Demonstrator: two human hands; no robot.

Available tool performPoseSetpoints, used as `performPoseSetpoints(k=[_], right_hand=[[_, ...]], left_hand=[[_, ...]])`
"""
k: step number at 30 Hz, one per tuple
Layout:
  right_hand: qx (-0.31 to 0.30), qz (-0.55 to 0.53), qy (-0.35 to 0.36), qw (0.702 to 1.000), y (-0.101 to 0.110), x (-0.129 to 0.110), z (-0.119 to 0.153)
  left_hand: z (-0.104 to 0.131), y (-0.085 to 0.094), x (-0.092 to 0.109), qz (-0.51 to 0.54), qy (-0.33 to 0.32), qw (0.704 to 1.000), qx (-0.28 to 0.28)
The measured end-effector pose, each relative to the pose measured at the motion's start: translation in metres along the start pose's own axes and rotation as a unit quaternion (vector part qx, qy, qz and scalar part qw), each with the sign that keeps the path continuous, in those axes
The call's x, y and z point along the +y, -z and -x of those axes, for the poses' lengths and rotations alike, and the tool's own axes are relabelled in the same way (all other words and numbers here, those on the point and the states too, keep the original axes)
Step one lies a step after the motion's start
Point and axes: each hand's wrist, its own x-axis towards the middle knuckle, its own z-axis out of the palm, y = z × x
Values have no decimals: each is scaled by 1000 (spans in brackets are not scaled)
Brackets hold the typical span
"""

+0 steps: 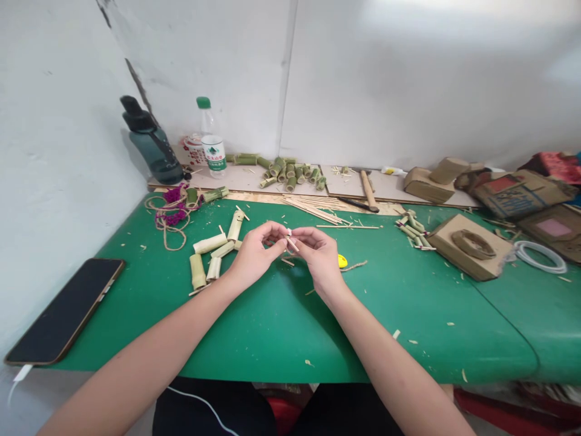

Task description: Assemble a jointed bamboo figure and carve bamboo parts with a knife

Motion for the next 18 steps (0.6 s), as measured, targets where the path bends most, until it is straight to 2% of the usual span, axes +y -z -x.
performPoseSetpoints(k=[5, 10, 18], right_hand=[[9, -10, 22, 1000, 1, 4, -2], [1, 4, 37, 999, 1, 7, -2], [-4, -9, 15, 1000, 2, 9, -3]], left_hand=[[-1, 1, -1, -16, -9, 1000, 10], [-3, 2, -1, 22, 4, 999, 30], [-2, 2, -2, 11, 2, 999, 35]])
